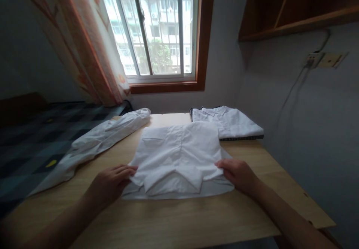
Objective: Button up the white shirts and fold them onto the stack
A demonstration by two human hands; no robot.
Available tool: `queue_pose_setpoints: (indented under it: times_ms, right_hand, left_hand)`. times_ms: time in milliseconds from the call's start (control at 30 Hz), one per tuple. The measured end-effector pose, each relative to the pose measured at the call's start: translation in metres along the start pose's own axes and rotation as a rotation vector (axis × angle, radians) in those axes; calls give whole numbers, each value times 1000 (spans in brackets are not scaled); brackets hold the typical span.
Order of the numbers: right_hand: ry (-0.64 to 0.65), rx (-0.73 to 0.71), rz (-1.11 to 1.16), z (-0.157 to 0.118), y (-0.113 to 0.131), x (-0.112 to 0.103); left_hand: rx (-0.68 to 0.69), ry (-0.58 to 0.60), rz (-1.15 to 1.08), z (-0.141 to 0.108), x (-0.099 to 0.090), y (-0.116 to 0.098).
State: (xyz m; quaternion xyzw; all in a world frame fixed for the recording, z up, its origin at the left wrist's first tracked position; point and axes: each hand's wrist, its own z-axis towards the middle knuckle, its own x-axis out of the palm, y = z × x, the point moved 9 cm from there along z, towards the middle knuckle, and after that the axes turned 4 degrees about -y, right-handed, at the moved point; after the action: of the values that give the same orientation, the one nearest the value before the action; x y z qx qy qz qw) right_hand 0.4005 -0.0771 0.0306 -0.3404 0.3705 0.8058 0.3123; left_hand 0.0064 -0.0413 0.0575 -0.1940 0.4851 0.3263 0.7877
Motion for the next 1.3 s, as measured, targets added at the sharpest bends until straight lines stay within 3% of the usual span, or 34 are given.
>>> queue_pose_setpoints:
  times_ms: [233, 467, 567, 733, 900, 1000, 1167, 1300]
  right_hand:
    - [94, -134, -75, -3, 16, 4]
    - [38, -59, -10, -9, 16, -19]
    - [30, -70, -21, -17, 15, -24]
    - [105, -18, 27, -35, 5, -13]
    - [74, 53, 126, -45, -9, -7]
    - [47, 82, 176, -47, -15, -7]
    - [-15, 131, 272, -52, -22, -11]
    - [-8, 158, 290, -54, -22, -11]
  left_hand:
    - [78, -63, 59, -2, -8, -5]
    - [104, -120, 47, -8, -24, -1]
    - [200, -121, 31, -16, -23, -13]
    - [274, -47, -12, -27, -16, -36]
    - [208, 137, -219, -26, -1, -46]
    - [148, 187, -268, -28, 1, -47]
    - [-11, 92, -267, -35, -8, -39]
    - [96, 68, -245, -39, -12, -52]
